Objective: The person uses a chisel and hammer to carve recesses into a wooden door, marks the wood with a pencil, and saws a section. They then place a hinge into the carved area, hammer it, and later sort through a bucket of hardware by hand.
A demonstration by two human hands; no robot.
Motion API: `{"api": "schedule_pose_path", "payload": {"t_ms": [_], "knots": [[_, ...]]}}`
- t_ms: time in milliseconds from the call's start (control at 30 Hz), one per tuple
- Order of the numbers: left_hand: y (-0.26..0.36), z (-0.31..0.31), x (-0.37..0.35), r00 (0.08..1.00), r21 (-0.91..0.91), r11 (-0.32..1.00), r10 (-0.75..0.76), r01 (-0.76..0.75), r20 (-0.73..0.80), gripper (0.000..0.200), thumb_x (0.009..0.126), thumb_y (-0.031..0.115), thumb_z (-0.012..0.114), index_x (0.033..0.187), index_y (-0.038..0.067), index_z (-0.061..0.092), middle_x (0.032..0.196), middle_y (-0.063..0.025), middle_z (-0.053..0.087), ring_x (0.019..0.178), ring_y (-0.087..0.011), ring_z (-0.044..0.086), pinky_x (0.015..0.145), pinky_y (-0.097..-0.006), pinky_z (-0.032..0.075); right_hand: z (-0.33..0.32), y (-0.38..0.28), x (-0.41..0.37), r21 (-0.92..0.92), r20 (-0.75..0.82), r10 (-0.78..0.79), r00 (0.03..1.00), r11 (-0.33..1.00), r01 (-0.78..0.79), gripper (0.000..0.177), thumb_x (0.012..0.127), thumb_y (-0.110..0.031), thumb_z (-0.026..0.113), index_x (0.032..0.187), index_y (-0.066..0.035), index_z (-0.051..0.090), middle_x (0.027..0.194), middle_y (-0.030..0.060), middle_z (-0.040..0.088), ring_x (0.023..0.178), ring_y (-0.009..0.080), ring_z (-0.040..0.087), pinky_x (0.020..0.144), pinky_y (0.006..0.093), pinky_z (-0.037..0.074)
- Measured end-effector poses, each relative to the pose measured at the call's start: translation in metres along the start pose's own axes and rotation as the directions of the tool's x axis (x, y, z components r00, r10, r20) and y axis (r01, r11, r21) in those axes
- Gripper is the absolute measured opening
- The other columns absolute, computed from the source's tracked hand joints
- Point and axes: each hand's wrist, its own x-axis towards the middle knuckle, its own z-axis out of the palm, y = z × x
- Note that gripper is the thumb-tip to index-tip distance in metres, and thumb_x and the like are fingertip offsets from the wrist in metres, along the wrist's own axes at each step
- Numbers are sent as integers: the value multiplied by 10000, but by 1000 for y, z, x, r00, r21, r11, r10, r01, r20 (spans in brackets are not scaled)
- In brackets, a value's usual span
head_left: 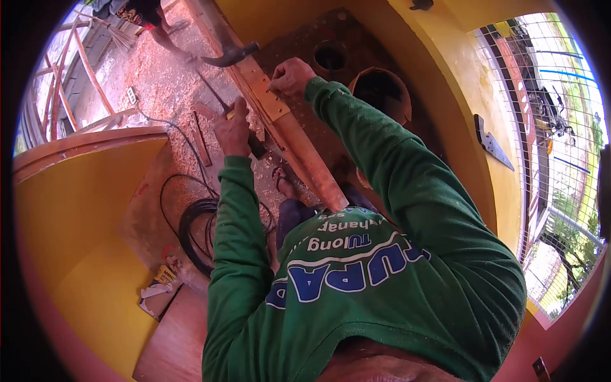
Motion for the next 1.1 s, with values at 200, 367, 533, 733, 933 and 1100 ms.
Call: {"api": "schedule_pose_path", "payload": {"t_ms": [200,367,533,733,933,1100], "knots": [[13,25,1,990,200,970,144,-141,0,516,720,365,824,993,-48,677,763,-89,662,572,-143,578,532,-284,483,0,-6,-11,14,-18,6,1000,1000,-6,234,712,-238,737,800,-24,708,689,77,677,623,138,650,624,292,535],[17,25,1,989,468,875,150,-127,-13,449,729,355,784,937,-33,698,771,-135,687,672,-198,653,653,-333,517,2,-4,-21,-41,-54,16,998,999,-19,256,691,-268,735,799,-37,713,764,108,699,719,193,679,709,319,540],[31,20,3,984,575,799,167,-175,67,394,752,329,744,928,-21,700,768,-139,696,702,-240,675,702,-365,522,3,0,-22,-28,-73,-3,997,1000,1,270,668,-301,730,792,-61,720,809,137,702,788,256,692,780,350,541],[41,15,1,989,437,891,79,-126,125,391,759,313,742,916,-43,692,746,-128,687,655,-196,656,654,-335,520,6,-5,-26,-12,-110,-111,988,994,110,263,708,-261,702,802,-15,703,742,107,693,694,181,670,676,321,529],[42,14,-6,983,450,876,126,-173,133,402,758,326,745,915,-41,690,738,-120,687,648,-190,654,639,-335,515,8,-4,-33,-44,-118,-112,987,993,108,272,723,-256,689,825,-4,696,766,114,697,715,195,675,692,319,527],[28,18,3,986,485,860,122,-161,111,341,774,294,747,879,-27,696,697,-65,665,607,-134,611,583,-309,480,6,-2,-31,-41,-103,-89,991,996,85,275,734,-256,690,838,-2,695,779,115,698,735,204,678,716,324,525]]}}
